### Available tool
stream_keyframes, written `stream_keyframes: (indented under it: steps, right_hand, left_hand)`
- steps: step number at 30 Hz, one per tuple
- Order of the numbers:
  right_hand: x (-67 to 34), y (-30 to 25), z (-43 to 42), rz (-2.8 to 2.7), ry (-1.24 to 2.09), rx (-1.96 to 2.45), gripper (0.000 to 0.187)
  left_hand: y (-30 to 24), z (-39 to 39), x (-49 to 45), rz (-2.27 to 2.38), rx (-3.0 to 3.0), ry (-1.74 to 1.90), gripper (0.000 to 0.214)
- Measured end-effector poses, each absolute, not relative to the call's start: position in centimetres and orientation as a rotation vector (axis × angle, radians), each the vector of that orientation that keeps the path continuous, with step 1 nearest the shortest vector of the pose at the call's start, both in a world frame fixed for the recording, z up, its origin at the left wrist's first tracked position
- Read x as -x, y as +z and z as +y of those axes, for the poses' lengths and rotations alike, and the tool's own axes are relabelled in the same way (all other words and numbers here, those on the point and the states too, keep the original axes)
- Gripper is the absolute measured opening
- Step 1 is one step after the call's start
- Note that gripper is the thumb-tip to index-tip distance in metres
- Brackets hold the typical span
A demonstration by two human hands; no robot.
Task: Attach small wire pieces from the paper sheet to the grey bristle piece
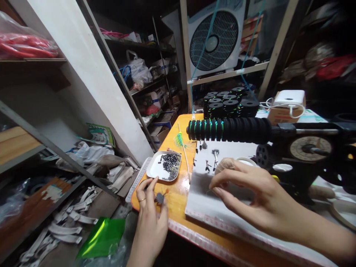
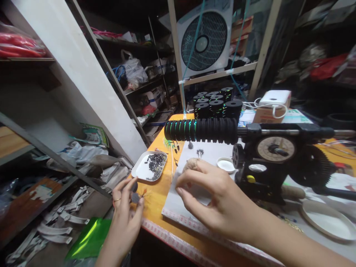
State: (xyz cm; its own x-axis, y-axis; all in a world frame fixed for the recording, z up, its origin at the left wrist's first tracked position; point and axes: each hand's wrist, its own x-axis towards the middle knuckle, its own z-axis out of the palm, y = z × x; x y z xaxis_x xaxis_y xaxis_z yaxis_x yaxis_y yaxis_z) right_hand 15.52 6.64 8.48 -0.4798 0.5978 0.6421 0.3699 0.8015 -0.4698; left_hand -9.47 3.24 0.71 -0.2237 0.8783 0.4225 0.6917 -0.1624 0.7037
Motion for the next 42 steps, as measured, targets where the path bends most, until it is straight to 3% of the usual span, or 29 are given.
stream_keyframes:
  steps: [7,14,20,27,35,42]
  right_hand:
    - [-15.4,8.1,6.7,-2.106,0.377,0.748,0.015]
    - [-14.2,8.0,6.0,-1.959,0.611,0.652,0.013]
    - [-14.5,7.4,6.3,-2.018,0.476,0.563,0.014]
    - [-14.2,7.1,5.9,-2.051,0.318,0.535,0.015]
    - [-13.8,7.3,5.5,-2.052,0.407,0.6,0.013]
    - [-14.4,8.2,5.7,-2.033,0.339,0.615,0.015]
  left_hand:
    - [2.7,2.8,6.9,1.704,-1.662,1.548,0.021]
    - [1.9,1.0,1.3,1.002,-0.882,1.433,0.041]
    - [1.8,0.7,-0.7,1.131,-0.946,1.409,0.048]
    - [-0.3,0.2,-0.6,1.279,-0.856,1.52,0.036]
    - [0.4,0.0,-1.9,1.088,-0.431,1.637,0.044]
    - [1.6,0.0,-1.0,0.978,-0.53,1.699,0.045]
